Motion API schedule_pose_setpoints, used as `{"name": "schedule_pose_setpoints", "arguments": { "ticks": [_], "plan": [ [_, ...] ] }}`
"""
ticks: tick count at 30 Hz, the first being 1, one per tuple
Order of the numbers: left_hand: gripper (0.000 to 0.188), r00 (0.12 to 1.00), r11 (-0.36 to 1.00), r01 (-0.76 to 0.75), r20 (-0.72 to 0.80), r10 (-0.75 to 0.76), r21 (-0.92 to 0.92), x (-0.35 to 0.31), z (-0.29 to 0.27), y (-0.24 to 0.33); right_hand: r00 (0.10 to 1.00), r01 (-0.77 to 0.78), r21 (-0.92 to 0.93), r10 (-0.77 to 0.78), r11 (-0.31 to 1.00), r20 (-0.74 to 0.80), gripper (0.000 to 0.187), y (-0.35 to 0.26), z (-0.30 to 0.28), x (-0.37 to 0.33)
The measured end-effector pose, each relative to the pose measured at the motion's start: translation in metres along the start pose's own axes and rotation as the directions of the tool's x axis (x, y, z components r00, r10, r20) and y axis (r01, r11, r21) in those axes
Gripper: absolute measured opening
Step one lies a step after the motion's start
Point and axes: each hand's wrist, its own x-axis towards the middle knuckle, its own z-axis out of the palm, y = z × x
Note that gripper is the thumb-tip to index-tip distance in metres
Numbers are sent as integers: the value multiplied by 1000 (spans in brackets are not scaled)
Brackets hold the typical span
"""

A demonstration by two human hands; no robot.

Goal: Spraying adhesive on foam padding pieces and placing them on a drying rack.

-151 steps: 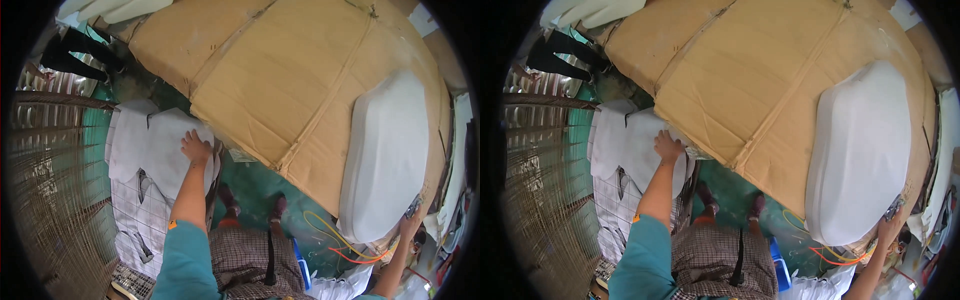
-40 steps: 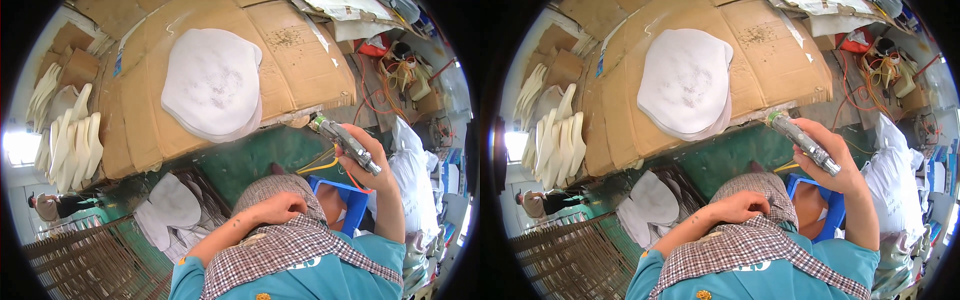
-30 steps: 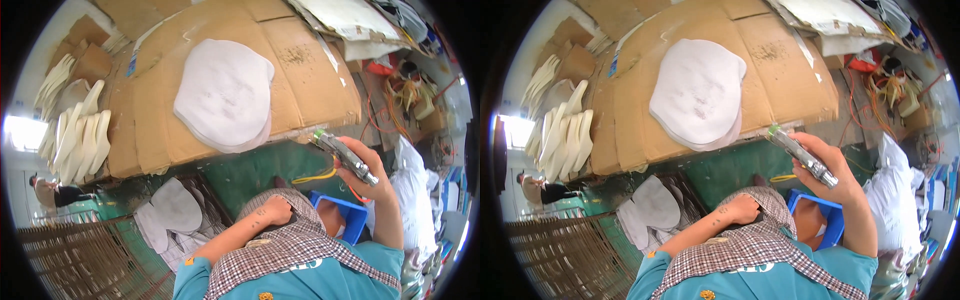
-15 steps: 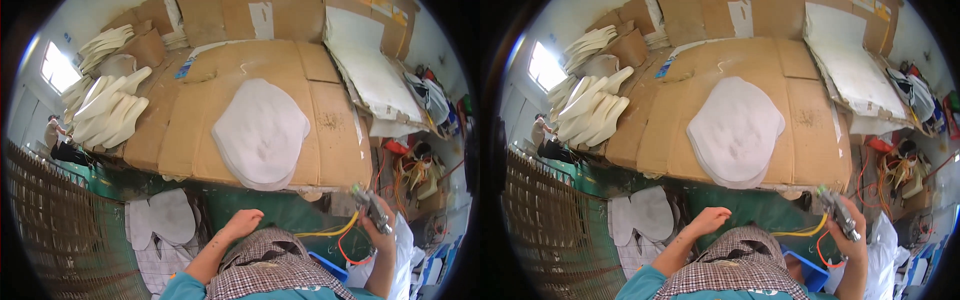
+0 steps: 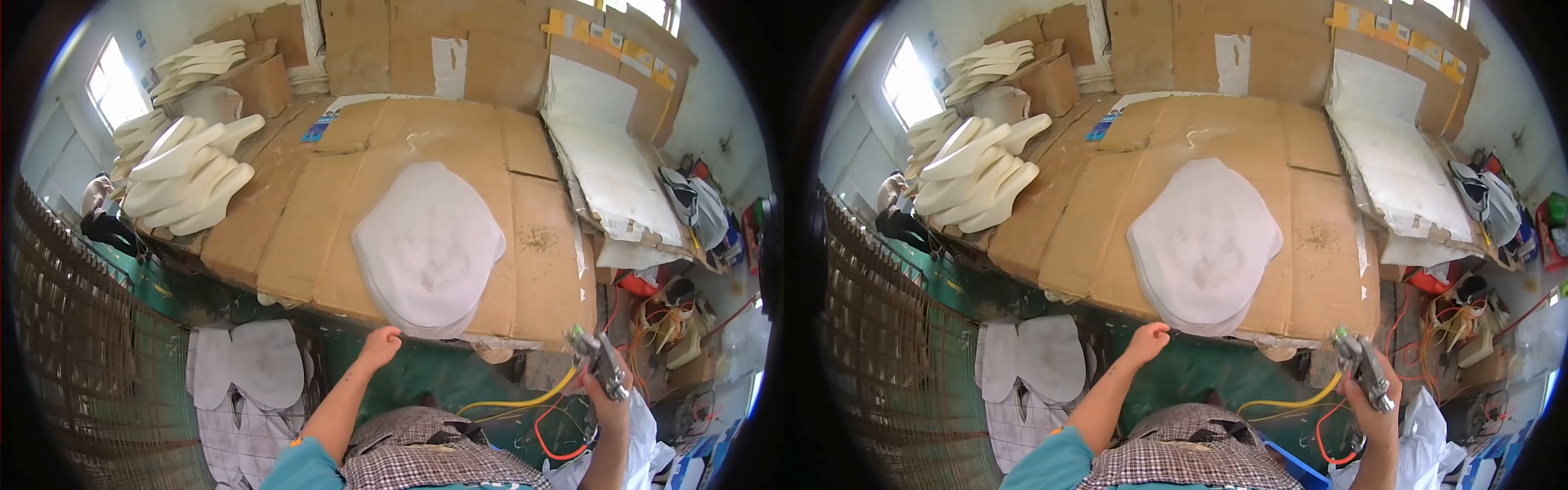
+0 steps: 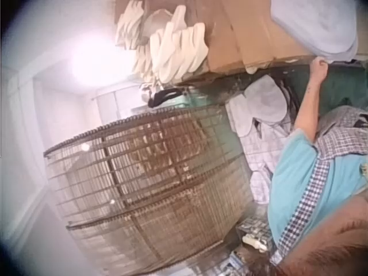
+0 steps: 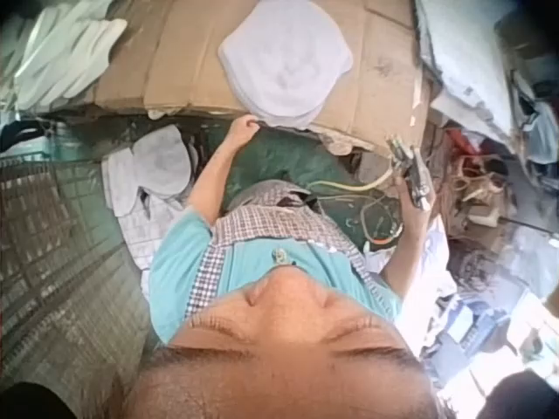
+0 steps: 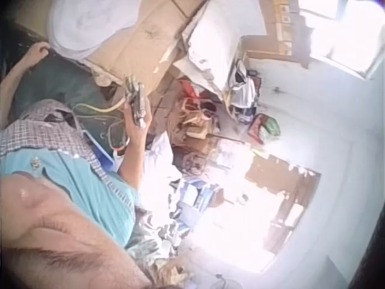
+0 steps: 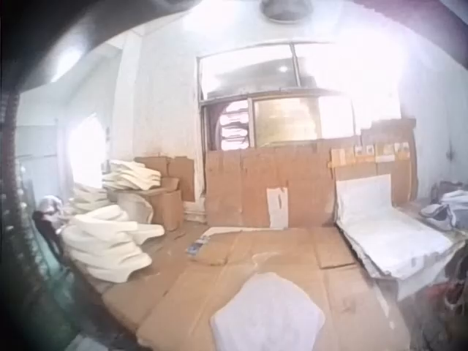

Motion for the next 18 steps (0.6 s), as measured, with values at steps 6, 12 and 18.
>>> {"name": "schedule_pose_setpoints", "arguments": {
  "ticks": [6,12,18],
  "plan": [
    [28,947,987,108,-314,-65,122,50,-7,1,943,-119,33,102,992,317,44,8,-7,-17],
    [33,914,940,218,-394,-102,261,78,1,21,972,-62,130,31,990,232,44,8,27,15],
    [28,874,905,237,-483,-40,353,84,5,35,996,-53,122,44,991,72,45,9,13,23]
  ]
}}
